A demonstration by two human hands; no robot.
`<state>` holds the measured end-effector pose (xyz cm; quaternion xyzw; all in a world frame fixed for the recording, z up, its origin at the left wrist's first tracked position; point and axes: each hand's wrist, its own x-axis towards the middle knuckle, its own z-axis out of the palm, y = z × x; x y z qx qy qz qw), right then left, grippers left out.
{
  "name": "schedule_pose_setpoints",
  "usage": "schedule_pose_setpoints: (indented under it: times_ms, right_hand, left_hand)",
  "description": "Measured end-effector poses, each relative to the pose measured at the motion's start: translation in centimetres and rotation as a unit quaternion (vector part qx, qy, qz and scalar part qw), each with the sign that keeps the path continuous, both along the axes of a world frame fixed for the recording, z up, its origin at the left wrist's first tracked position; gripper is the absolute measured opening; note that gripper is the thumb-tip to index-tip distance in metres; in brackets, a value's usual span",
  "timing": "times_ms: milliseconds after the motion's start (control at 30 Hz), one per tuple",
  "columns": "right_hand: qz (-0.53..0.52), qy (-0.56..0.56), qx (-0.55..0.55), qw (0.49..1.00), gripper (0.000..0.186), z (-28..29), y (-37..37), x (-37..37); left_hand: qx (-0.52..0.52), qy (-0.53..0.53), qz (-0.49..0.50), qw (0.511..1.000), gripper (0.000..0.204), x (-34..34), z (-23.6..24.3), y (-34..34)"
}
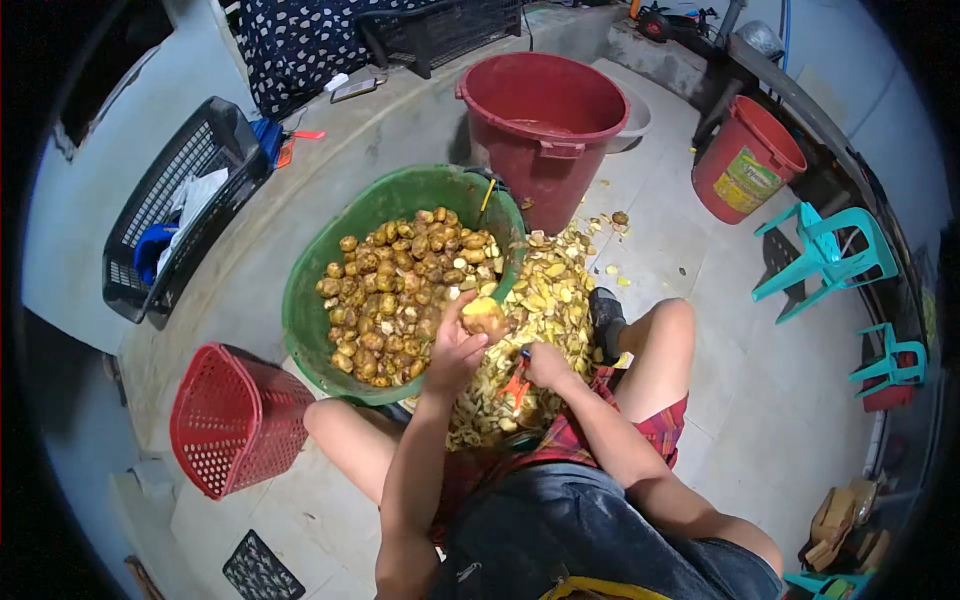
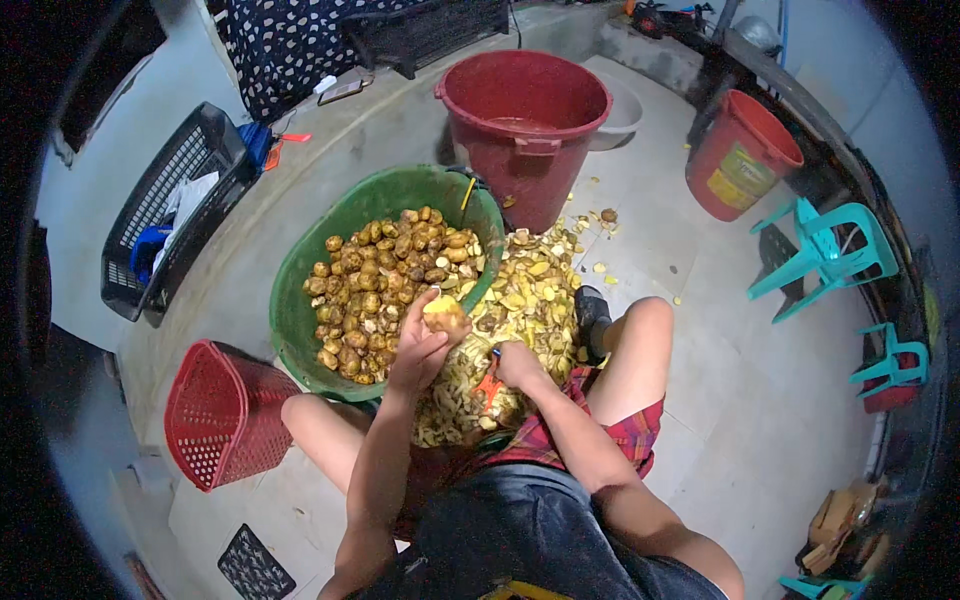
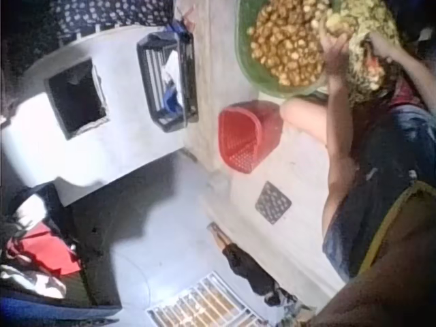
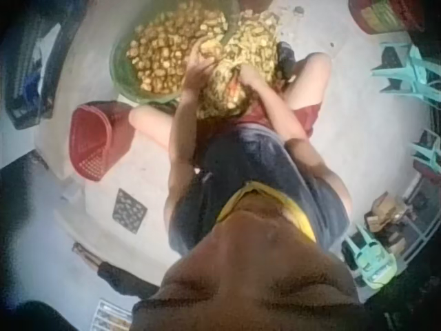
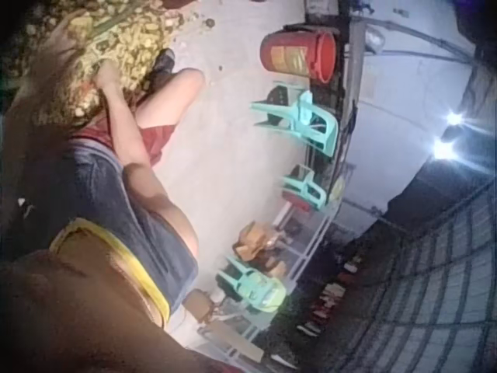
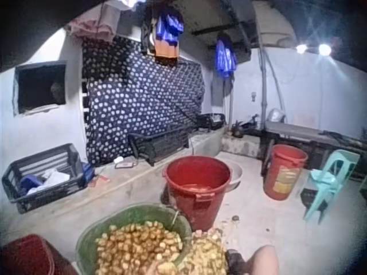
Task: The person peels potatoes using a hand-held peeler, placing the peeled potatoes into a bucket of water and tossing the skins onto a pile on the floor.
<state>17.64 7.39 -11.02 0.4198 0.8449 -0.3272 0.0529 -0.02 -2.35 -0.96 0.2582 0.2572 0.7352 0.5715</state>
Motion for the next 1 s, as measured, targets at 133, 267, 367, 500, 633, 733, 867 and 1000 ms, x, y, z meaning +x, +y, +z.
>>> schedule_pose_setpoints:
  times_ms: [133, 267, 367, 500, 633, 733, 867, 1000]
  right_hand:
    - [-0.013, 0.021, -0.036, 0.999, 0.027, 0.8, 0.3, -0.1]
    - [-0.046, 0.082, 0.019, 0.995, 0.030, 2.8, -0.3, -0.4]
    - [-0.090, 0.195, 0.043, 0.976, 0.040, 3.9, -0.6, -0.8]
    - [-0.080, 0.193, 0.019, 0.978, 0.039, 5.9, -1.1, -1.5]
    - [-0.088, 0.224, 0.029, 0.970, 0.038, 5.5, -1.0, -1.5]
    - [-0.087, 0.241, 0.036, 0.966, 0.037, 6.0, -1.1, -1.5]
    - [-0.097, 0.273, 0.043, 0.956, 0.036, 7.3, -1.3, -1.6]
    - [-0.080, 0.211, -0.018, 0.974, 0.037, 11.2, -1.7, -2.3]
  left_hand:
    - [-0.055, 0.059, 0.065, 0.995, 0.056, -0.2, -1.4, 1.0]
    - [-0.091, 0.052, 0.134, 0.985, 0.048, -0.2, -3.2, 1.4]
    - [-0.152, -0.005, 0.124, 0.981, 0.051, 0.0, -3.1, 1.5]
    - [-0.175, 0.023, 0.169, 0.970, 0.054, 0.7, -3.5, 1.7]
    - [-0.149, -0.009, 0.156, 0.976, 0.054, 0.9, -4.1, 2.0]
    - [-0.150, 0.033, 0.174, 0.973, 0.055, 1.0, -4.1, 2.1]
    - [-0.113, 0.240, 0.212, 0.941, 0.054, 1.5, -3.1, 1.9]
    - [-0.060, 0.328, 0.230, 0.914, 0.049, 1.1, -3.5, 2.0]
